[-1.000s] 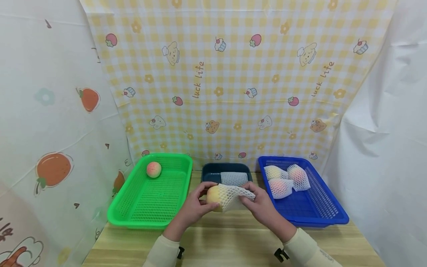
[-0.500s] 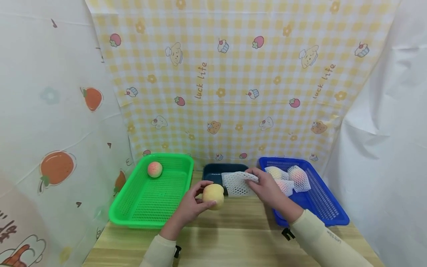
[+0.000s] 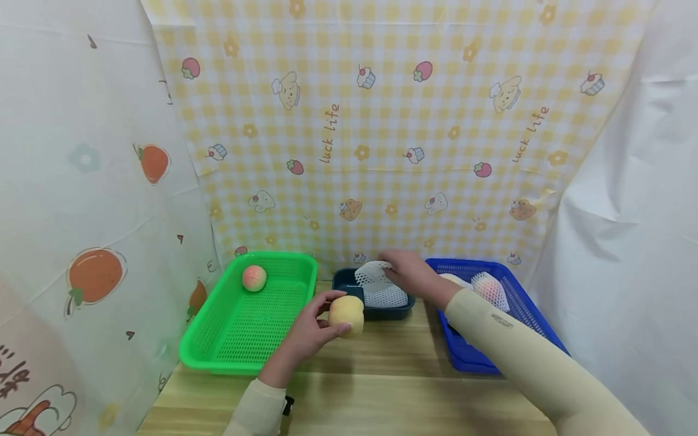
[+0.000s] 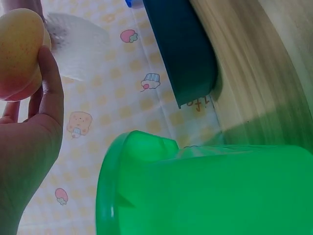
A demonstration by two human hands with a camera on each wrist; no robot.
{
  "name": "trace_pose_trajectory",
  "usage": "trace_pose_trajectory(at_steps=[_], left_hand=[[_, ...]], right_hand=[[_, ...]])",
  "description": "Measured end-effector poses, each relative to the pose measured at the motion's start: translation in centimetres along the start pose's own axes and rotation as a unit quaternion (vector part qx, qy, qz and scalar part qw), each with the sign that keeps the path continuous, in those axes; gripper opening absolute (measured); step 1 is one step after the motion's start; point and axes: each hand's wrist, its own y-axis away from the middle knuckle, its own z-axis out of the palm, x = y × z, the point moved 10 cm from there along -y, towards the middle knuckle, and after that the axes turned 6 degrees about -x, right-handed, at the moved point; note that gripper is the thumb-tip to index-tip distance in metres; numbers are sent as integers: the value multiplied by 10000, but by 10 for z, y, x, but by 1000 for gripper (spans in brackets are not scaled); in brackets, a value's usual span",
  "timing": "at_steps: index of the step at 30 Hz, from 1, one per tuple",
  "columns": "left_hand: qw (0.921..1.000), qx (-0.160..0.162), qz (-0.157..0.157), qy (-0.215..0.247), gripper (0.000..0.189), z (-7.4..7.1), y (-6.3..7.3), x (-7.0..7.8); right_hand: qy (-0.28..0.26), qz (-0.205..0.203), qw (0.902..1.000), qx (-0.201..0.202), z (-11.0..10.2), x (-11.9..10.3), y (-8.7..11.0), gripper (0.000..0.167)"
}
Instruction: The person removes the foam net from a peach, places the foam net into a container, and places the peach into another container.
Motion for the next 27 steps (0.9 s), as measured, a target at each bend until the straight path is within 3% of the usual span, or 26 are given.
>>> trace_pose_trajectory(at_steps=[6, 11, 18, 27], left_hand=[[10000, -20, -57, 2, 64, 2, -4, 1], [9999, 72, -110, 1, 65, -2, -2, 1], [9999, 56, 39, -80, 62, -8, -1, 6], [9998, 120, -36, -169, 63, -15, 4, 7]], right_hand=[[744, 50, 9963, -417, 20, 7, -31, 19], [1295, -514, 9889, -518, 44, 2, -56, 24], [1821, -828, 9795, -258, 72, 10, -74, 16], [2198, -1137, 9686, 257, 98, 12, -85, 20]])
